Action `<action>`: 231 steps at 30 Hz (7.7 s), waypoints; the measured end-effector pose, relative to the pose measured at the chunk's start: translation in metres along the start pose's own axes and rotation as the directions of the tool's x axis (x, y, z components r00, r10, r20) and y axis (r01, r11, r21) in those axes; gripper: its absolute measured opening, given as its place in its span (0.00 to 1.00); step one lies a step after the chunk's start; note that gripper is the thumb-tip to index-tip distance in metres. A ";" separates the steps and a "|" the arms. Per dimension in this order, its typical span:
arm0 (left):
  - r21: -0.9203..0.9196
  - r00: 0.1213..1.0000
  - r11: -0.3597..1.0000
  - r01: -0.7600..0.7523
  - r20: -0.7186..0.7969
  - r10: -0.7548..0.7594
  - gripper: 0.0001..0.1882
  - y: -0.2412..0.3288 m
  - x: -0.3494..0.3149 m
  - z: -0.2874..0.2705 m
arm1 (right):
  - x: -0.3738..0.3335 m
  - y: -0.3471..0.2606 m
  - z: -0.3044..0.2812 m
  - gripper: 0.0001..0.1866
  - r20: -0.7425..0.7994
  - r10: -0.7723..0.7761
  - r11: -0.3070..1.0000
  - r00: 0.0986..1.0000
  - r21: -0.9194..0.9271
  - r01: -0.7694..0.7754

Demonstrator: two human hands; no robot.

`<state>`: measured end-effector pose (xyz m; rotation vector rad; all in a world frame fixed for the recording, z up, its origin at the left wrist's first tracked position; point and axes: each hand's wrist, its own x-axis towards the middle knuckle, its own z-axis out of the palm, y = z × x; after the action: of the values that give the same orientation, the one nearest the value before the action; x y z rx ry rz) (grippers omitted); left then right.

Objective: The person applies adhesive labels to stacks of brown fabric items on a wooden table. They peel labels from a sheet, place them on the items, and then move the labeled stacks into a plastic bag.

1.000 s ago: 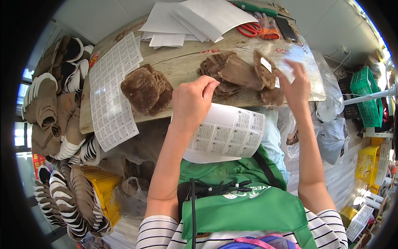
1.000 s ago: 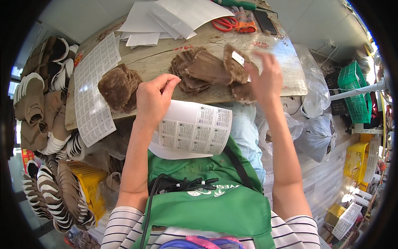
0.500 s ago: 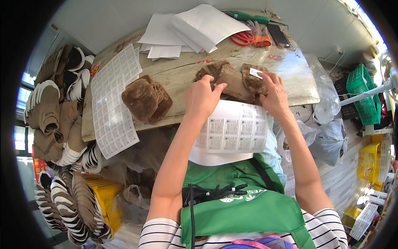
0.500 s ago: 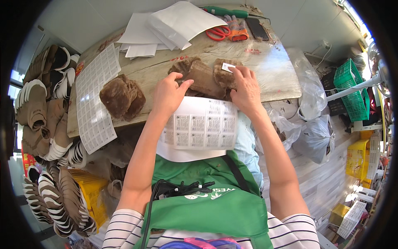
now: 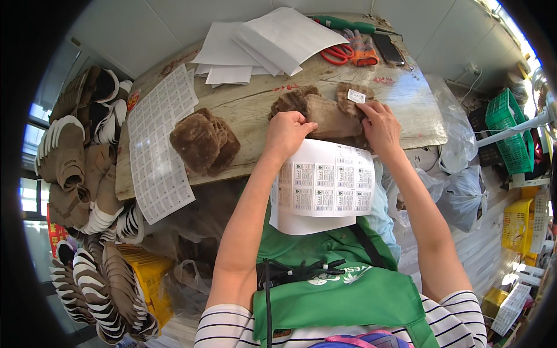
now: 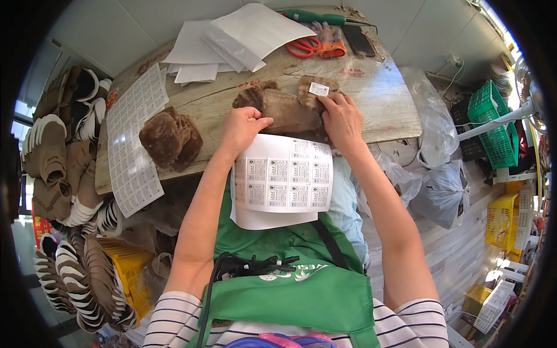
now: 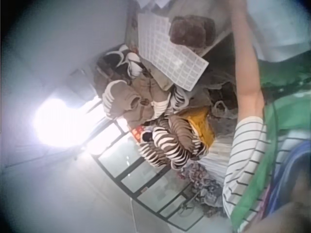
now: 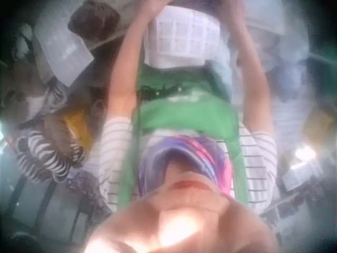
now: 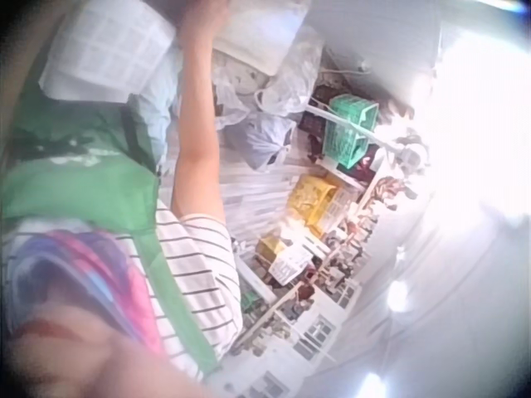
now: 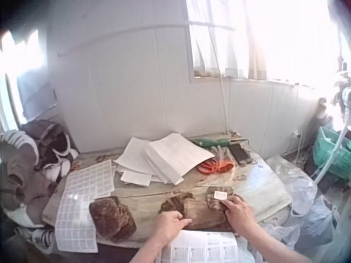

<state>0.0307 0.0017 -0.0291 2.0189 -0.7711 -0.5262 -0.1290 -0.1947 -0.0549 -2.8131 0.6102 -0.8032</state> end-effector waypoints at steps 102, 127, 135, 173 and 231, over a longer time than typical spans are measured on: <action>0.481 0.870 0.786 -0.388 -0.089 0.484 0.22 -0.009 -0.041 0.001 | 0.026 -0.087 0.045 0.09 0.240 0.494 0.525 0.836 0.684 -0.506; 0.456 0.850 0.794 -0.401 -0.137 0.508 0.26 -0.016 -0.045 0.006 | 0.029 -0.072 0.036 0.17 0.264 0.530 0.448 0.806 0.719 -0.531; 0.427 0.839 0.801 -0.419 -0.156 0.522 0.24 -0.020 -0.048 0.007 | 0.026 -0.083 0.031 0.15 0.206 0.479 0.496 0.853 0.738 -0.457; -0.073 0.982 0.991 -0.109 -0.164 0.096 0.15 0.037 -0.074 -0.030 | 0.005 -0.033 -0.055 0.15 0.383 0.368 0.119 0.847 0.885 -0.451; 0.401 0.851 0.862 -0.311 -0.286 0.441 0.17 -0.014 -0.044 0.011 | 0.054 -0.072 0.044 0.08 0.350 0.244 0.635 0.904 0.648 -0.422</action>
<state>-0.0031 0.0311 -0.0436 2.1064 -1.0458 0.2384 -0.0389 -0.1504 -0.0484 -1.9448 0.5911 -0.4739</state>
